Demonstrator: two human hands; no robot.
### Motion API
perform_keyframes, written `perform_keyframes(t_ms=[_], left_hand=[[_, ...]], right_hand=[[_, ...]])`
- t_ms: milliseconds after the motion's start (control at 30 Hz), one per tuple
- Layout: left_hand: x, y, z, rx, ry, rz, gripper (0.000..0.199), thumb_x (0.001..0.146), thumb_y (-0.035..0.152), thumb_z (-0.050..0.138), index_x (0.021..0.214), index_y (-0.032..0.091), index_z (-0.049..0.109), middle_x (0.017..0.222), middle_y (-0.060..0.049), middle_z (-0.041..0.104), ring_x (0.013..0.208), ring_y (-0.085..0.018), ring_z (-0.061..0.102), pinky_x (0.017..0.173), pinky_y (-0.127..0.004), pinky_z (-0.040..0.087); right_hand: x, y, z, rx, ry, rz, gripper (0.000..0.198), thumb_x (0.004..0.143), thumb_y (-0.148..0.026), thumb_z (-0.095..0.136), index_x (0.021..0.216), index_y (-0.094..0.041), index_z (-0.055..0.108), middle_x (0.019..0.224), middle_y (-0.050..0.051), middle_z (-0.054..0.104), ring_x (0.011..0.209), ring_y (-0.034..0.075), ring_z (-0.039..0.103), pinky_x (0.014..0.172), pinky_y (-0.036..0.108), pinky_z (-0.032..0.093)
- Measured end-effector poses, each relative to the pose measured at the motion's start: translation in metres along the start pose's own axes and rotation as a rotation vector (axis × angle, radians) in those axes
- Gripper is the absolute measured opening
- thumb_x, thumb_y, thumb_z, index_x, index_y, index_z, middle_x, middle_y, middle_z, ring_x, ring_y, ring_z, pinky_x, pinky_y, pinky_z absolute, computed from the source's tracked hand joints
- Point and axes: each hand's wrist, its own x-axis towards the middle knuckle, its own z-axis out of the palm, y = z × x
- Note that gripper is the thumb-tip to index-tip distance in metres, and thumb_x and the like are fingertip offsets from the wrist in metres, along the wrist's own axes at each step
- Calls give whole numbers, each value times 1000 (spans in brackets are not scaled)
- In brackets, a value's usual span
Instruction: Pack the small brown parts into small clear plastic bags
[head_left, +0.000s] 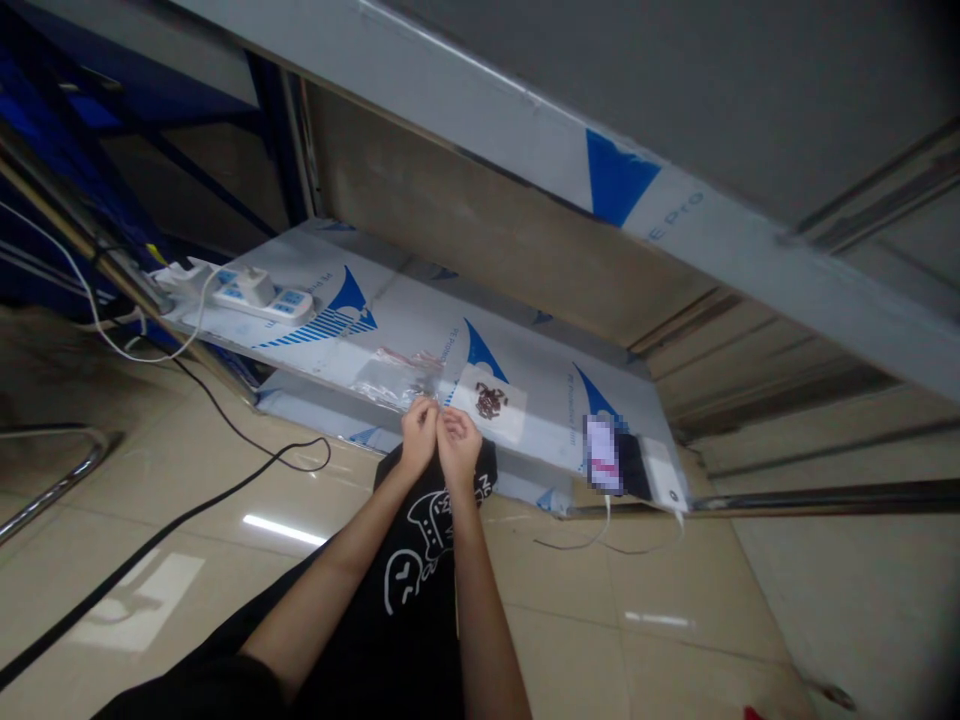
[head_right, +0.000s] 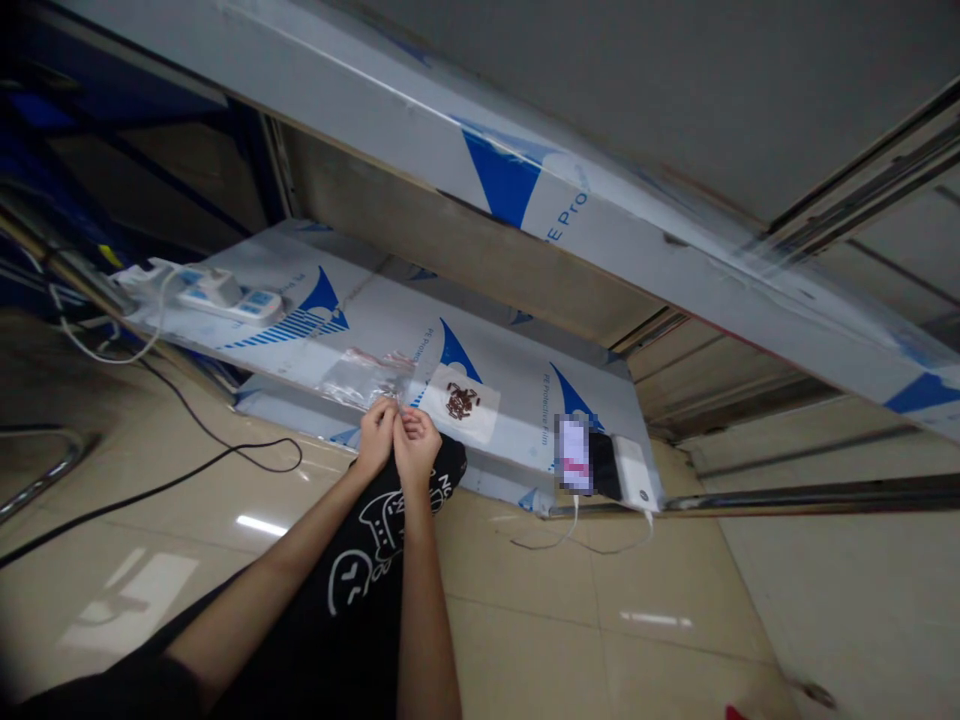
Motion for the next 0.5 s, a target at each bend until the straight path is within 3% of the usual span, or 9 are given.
perform_keyframes(t_ms=[100, 267, 500], left_hand=[[-1, -1, -1, 24, 44, -3, 24, 77, 17, 38, 54, 17, 41, 63, 1, 42, 63, -12, 42, 62, -23, 35], [-5, -1, -5, 75, 92, 3, 22, 76, 15, 39, 54, 17, 41, 66, 0, 41, 66, -12, 43, 64, -24, 37], [-6, 0, -10, 197, 25, 28, 24, 85, 26, 36, 65, 18, 46, 73, -2, 45, 73, -14, 46, 70, -27, 38]], right_hand=[[-1, -1, 3, -79, -6, -33, 30, 69, -29, 59, 93, -12, 61, 74, 6, 66, 61, 14, 60, 51, 22, 49], [-3, 3, 0, -113, -80, -75, 27, 71, -31, 57, 88, -12, 67, 78, 8, 69, 67, 17, 63, 59, 25, 51], [-3, 1, 0, -67, -66, -81, 29, 72, -35, 57, 85, -12, 69, 81, 8, 70, 72, 19, 64, 71, 31, 51]])
